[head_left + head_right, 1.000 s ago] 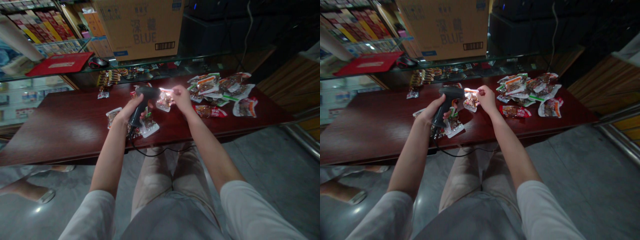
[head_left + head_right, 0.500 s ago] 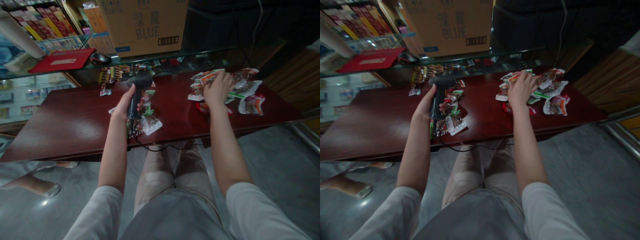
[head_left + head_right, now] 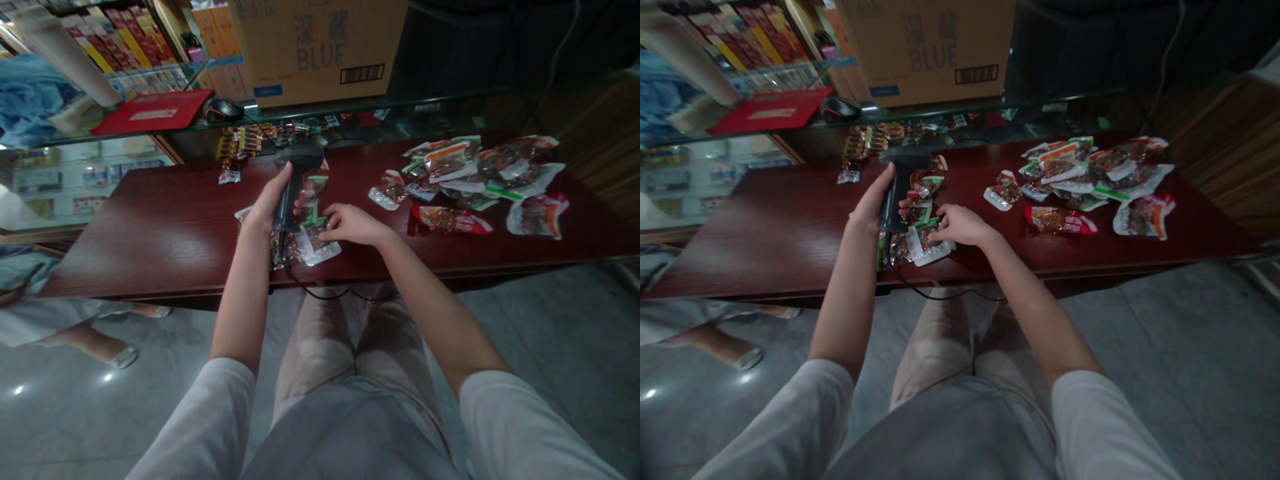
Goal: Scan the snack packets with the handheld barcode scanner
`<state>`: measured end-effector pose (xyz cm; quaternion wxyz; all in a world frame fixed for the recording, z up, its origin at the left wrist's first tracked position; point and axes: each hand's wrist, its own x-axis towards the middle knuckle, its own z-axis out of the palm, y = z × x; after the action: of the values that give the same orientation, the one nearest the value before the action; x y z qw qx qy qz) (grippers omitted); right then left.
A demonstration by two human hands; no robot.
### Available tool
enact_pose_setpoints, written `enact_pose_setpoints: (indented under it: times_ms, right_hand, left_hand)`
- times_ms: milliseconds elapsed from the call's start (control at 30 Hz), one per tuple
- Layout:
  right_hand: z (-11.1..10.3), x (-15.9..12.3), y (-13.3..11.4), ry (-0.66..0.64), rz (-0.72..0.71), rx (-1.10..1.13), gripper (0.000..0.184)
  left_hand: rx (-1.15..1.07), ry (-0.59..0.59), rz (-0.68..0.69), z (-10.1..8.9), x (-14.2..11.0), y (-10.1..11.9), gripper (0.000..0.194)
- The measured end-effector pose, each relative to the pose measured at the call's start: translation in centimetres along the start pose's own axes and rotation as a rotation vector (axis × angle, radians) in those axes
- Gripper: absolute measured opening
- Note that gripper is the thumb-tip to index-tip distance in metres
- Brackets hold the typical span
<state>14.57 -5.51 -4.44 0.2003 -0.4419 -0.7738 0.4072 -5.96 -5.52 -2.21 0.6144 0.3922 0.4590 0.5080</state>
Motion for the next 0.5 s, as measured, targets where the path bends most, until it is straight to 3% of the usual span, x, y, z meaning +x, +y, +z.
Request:
enact_pose_setpoints:
  times_ms: [167,267,367,500]
  right_hand:
    - [-1.0,-0.3,1.5,-0.034,0.016,0.223,0.035]
    - [-2.1,-0.6,2.7,0.007,-0.018,0.316,0.029]
    - [-3.1,-1.2,4.2,0.117,-0.048,0.390,0.035]
    - [-3.4,-2.2,5.6,0.234,-0.067,0.453,0.045]
  left_hand:
    - [-0.005,-0.011,-0.020,0.7,-0.6,0.5,0.047]
    - [0.022,-0.166,-0.054,1.3,-1.5,1.1,0.042]
    - [0.102,-0.332,-0.070,1.5,-2.0,1.1,0.044]
    - [0.236,-0.414,-0.096,1.4,-2.1,0.5,0.050]
